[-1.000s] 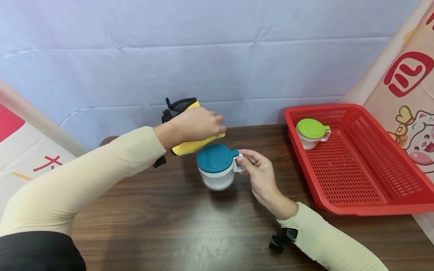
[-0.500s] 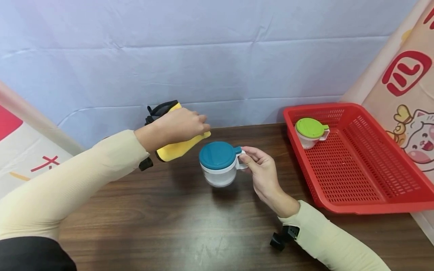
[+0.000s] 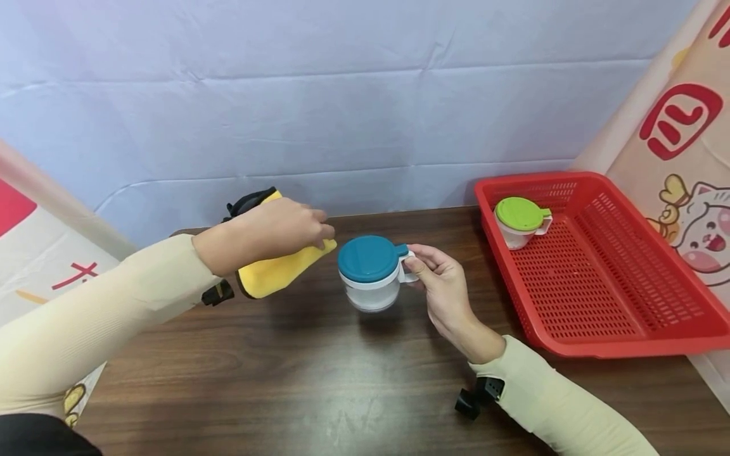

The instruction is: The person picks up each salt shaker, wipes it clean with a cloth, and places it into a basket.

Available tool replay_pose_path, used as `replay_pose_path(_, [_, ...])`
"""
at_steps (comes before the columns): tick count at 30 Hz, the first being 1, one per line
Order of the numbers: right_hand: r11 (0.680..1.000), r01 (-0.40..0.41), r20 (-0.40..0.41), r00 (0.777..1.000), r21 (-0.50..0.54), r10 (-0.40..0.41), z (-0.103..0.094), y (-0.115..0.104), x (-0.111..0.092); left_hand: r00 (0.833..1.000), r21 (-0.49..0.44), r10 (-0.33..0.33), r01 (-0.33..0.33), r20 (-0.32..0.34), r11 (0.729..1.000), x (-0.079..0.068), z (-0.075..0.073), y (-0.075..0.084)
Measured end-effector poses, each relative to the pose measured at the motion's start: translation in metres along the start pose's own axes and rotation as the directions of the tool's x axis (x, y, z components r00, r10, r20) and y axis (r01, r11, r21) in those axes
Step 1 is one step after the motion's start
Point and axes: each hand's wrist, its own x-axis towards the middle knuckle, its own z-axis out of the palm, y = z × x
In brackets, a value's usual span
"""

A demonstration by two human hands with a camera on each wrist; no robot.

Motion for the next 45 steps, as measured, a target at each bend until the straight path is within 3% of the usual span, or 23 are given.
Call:
replay_pose_path(5, [1.000, -0.005, -0.010, 1.000, -0.006, 0.005, 0.000, -0.001, 0.000, 1.000, -0.111, 0.015, -0.015, 0.000, 0.994, -0.016, 0.000, 0.007])
replay_pose_path(9, [1.000, 0.001, -0.010, 1.000, -0.004, -0.001, 0.000, 0.000, 0.001, 0.999, -0.165, 0.034, -0.039, -0.037, 0.986, -0.026, -0.005, 0.013])
replay_pose_path(14, [1.000, 0.003, 0.009, 1.000, -0.001, -0.003, -0.001, 0.002, 0.002, 0.997, -0.191, 0.048, -0.058, -0.058, 0.980, -0.034, -0.017, 0.021])
replay_pose_path(19, [1.000, 0.005, 0.015, 1.000, -0.008, -0.005, 0.000, 0.003, 0.003, 0.992, -0.184, 0.107, -0.118, -0.067, 0.976, -0.035, -0.031, 0.035])
replay_pose_path(25, [1.000, -0.008, 0.011, 1.000, -0.016, 0.008, 0.001, 0.003, 0.002, 0.983, -0.114, 0.167, -0.175, -0.081, 0.978, -0.022, -0.044, 0.048])
replay_pose_path(34, [1.000, -0.021, 0.043, 0.999, 0.013, 0.020, 0.004, 0.004, 0.001, 0.978, -0.006, 0.189, -0.190, -0.088, 0.982, 0.008, -0.057, 0.057])
replay_pose_path(40, [0.999, -0.008, 0.065, 0.998, 0.032, 0.006, 0.004, 0.003, 0.000, 0.979, 0.025, 0.194, -0.193, -0.063, 0.981, 0.031, -0.057, 0.061])
replay_pose_path(45, [1.000, -0.011, 0.056, 0.998, 0.024, 0.009, 0.005, 0.002, 0.000, 0.976, 0.069, 0.206, -0.201, -0.071, 0.977, 0.038, -0.054, 0.062])
